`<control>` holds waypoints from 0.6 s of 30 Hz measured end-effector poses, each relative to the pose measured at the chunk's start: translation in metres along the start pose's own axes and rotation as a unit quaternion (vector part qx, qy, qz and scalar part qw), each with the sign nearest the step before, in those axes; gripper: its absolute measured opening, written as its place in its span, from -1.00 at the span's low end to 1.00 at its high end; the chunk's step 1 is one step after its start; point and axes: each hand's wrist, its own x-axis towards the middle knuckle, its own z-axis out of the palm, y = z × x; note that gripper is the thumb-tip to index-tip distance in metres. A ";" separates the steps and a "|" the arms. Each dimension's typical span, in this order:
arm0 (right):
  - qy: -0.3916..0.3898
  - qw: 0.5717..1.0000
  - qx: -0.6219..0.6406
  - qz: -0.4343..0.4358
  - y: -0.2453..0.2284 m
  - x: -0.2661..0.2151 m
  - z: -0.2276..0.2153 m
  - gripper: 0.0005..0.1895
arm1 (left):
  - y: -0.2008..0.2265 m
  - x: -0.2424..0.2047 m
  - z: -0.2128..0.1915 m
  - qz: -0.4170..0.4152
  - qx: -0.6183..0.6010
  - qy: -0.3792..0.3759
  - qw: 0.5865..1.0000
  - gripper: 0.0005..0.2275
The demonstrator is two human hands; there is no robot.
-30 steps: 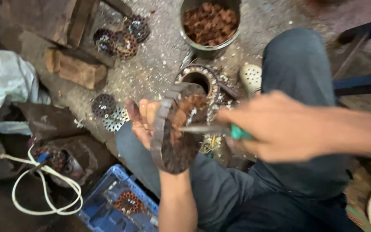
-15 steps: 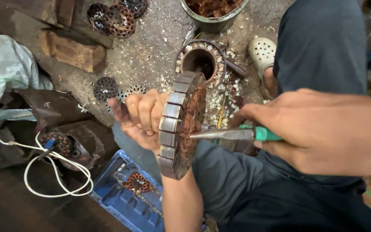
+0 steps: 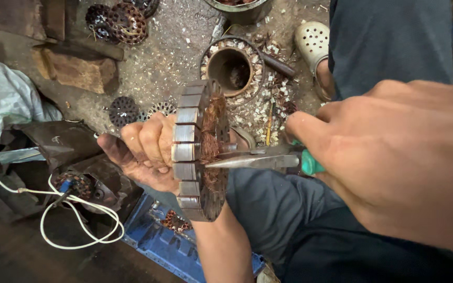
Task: The person uses pliers to pull copper windings from a circular metal stator core. They rotate the stator to access different sections and drop the removed copper into a nearby bucket.
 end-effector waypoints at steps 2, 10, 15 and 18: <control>-0.019 1.000 -0.015 0.014 0.001 -0.002 0.004 -0.62 | -0.004 0.000 -0.002 0.014 -0.020 0.007 1.000 -0.51; 0.026 0.999 -0.011 0.034 0.004 0.000 0.011 -0.56 | -0.010 0.005 -0.008 -0.002 0.004 -0.025 1.000 -0.48; -0.026 0.998 0.013 0.051 0.006 0.000 0.007 -0.61 | -0.014 0.006 -0.008 0.011 -0.028 0.001 1.000 -0.48; -0.008 0.999 0.022 0.034 0.007 0.007 0.009 -0.59 | -0.012 0.007 -0.012 0.001 -0.015 -0.005 1.000 -0.53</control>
